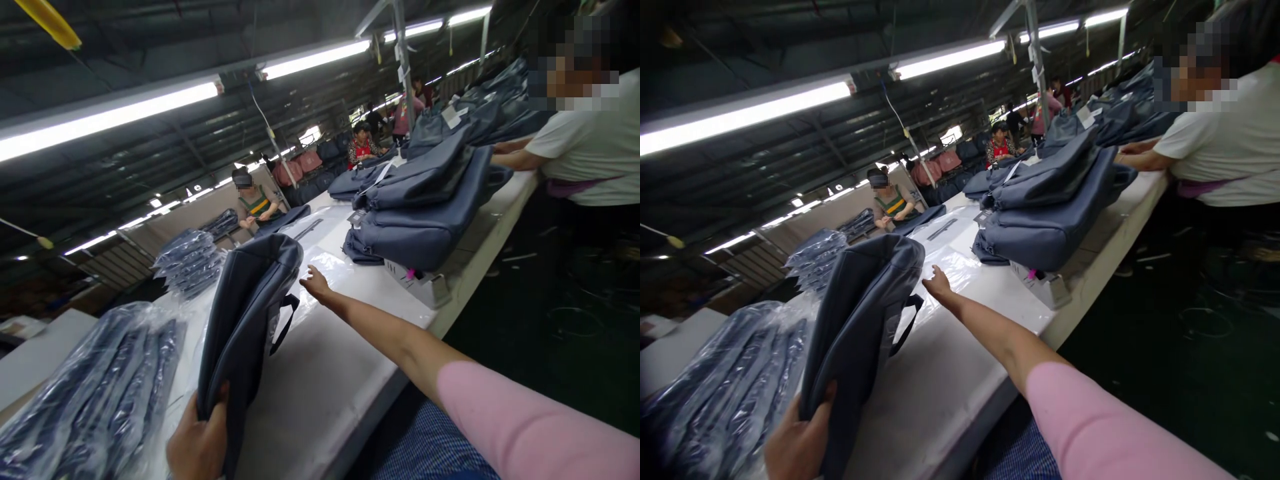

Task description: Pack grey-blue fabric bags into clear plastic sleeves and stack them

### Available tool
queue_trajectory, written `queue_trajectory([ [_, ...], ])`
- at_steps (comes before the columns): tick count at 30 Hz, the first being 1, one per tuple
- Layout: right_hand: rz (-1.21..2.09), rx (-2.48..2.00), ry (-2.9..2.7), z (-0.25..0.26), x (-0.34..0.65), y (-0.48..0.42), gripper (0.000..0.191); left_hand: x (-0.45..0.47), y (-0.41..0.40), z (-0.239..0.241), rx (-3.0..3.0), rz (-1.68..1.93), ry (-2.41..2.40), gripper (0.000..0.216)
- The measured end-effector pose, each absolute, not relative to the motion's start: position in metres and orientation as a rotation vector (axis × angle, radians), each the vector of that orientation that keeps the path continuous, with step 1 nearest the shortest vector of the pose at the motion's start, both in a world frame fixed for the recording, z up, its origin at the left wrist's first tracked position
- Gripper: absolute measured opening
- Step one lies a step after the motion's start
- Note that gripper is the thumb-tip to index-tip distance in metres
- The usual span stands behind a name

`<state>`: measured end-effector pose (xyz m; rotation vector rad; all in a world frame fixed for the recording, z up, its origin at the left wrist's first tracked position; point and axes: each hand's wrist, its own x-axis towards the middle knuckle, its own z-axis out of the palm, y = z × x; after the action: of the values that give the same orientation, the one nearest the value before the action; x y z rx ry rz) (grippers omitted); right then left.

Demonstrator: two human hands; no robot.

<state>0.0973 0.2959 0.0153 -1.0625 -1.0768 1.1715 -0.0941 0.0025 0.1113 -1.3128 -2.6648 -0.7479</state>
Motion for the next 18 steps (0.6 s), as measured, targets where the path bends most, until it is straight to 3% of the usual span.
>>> queue_trajectory([
  [4,1.173,-1.046,-1.029,0.018,0.089,0.32,0.063,-0.093,0.001,0.107,-1.297,-0.727,-2.692,0.05],
  [7,1.239,-0.966,-0.998,0.02,0.094,0.331,0.03,-0.091,0.001,0.102,-1.328,-0.741,-2.675,0.053],
  [9,1.293,-0.88,-0.976,0.021,0.101,0.333,0.018,-0.089,0.001,0.097,-1.347,-0.735,-2.657,0.056],
  [18,1.378,-0.572,-0.808,0.015,0.138,0.298,0.032,-0.084,-0.002,0.055,-1.358,-0.682,-2.589,0.065],
])
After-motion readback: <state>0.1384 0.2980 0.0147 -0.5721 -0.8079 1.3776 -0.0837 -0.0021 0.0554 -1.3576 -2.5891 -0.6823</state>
